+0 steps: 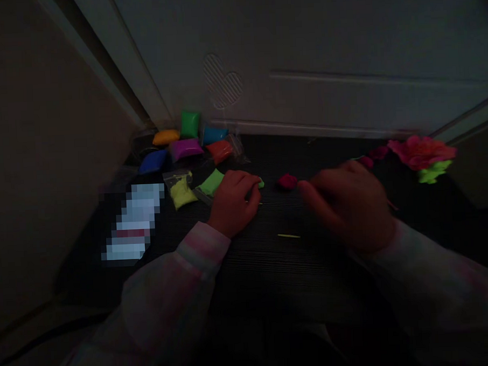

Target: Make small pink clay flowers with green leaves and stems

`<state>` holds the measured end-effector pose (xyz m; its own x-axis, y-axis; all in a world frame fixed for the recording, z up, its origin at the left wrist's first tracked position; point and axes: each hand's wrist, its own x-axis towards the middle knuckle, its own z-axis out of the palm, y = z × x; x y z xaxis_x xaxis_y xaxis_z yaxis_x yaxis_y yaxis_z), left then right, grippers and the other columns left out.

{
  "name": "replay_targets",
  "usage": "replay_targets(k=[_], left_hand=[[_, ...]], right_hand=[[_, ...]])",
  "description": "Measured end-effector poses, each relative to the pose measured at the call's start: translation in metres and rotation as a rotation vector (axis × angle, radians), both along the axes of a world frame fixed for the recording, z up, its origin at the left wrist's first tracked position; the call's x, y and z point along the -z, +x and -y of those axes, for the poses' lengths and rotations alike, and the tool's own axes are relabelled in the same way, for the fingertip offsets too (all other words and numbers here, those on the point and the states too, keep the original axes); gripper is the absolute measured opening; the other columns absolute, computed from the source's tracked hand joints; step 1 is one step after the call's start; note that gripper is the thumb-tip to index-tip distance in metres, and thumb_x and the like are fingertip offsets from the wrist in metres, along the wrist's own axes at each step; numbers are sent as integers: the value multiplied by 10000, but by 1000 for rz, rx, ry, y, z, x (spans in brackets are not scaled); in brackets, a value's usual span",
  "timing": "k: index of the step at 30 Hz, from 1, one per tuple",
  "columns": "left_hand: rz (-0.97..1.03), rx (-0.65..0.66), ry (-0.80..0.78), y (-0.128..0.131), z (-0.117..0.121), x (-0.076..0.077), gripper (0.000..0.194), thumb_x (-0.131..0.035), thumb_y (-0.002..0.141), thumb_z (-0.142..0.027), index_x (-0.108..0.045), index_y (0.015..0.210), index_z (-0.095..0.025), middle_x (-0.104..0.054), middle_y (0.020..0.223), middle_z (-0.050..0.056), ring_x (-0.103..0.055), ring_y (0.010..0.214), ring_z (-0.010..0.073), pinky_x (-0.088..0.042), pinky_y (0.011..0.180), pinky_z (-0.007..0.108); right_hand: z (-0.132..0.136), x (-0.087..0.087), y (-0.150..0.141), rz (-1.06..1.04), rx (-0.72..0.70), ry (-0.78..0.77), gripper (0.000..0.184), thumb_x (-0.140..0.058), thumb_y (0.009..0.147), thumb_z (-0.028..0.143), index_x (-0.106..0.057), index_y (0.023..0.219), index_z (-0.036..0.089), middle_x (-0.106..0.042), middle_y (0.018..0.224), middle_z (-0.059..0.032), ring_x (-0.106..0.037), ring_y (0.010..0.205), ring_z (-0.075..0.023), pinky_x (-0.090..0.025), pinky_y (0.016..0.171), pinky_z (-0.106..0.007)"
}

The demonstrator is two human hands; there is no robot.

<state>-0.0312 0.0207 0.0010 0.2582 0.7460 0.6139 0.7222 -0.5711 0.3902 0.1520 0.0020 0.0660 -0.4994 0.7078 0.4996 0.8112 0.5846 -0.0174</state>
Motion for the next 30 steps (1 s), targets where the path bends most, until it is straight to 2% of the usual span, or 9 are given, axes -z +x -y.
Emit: replay_targets(k=[2, 4, 6, 8, 10, 12, 14, 22, 30], left_hand=[[4, 49, -3, 0, 3, -2, 124, -476, 774, -158, -587, 824, -133, -600, 791, 56, -517, 783, 166, -438, 712, 312], [-18, 151, -29, 2, 7, -5, 125, -488, 775, -186, -594, 810, -129, -603, 800, 63, -518, 790, 165, -434, 723, 314], [-82, 293, -89, 4, 13, -8, 139, -505, 774, -229, -606, 806, -139, -607, 802, 57, -518, 796, 163, -425, 739, 318], [-173, 417, -171, 8, 19, -10, 150, -531, 762, -275, -616, 816, -164, -612, 812, 40, -516, 807, 166, -415, 740, 326], [-248, 477, -236, 13, 26, -11, 158, -559, 742, -306, -623, 820, -185, -612, 830, 30, -514, 826, 173, -408, 729, 332], [-287, 487, -268, 17, 31, -11, 160, -574, 732, -311, -627, 827, -192, -610, 847, 29, -511, 845, 179, -406, 727, 334], [-305, 472, -281, 20, 34, -10, 166, -572, 738, -302, -627, 847, -189, -607, 856, 33, -505, 857, 184, -408, 738, 341], [-319, 419, -271, 22, 34, -6, 118, -534, 771, -228, -631, 815, -179, -607, 824, 38, -506, 826, 179, -420, 729, 341], [-274, 429, -260, 27, 36, -2, 103, -521, 773, -198, -623, 761, -185, -614, 794, 31, -517, 791, 169, -430, 717, 336]], right_hand=[[11, -14, 23, -100, 111, -2, 308, -389, 843, 345, -543, 629, 187, -511, 508, -2, -452, 490, -129, -317, 535, -285], [25, -13, 47, -113, 214, -45, 293, -411, 826, 389, -580, 709, 180, -561, 591, -31, -497, 525, -147, -353, 518, -291], [41, 2, 68, -109, 252, -164, 297, -420, 816, 410, -600, 756, 182, -602, 681, -54, -556, 604, -172, -409, 553, -310], [56, 26, 84, -102, 313, -310, 289, -445, 805, 414, -611, 853, 183, -629, 810, -71, -593, 729, -200, -456, 647, -344], [68, 50, 92, -131, 407, -369, 313, -485, 781, 422, -611, 919, 171, -623, 899, -92, -590, 816, -223, -466, 725, -382], [75, 66, 92, -162, 477, -355, 334, -508, 768, 415, -610, 950, 154, -610, 938, -111, -570, 856, -234, -462, 757, -401], [78, 73, 88, -184, 517, -336, 311, -511, 773, 387, -614, 939, 145, -603, 930, -116, -556, 851, -233, -459, 757, -401], [69, 65, 75, -242, 579, -467, 182, -462, 799, 288, -593, 784, 162, -603, 812, -83, -564, 756, -212, -446, 668, -362], [89, 72, 71, -434, 569, -344, 115, -440, 809, 293, -513, 797, 204, -624, 705, -40, -602, 611, -179, -447, 538, -292]])
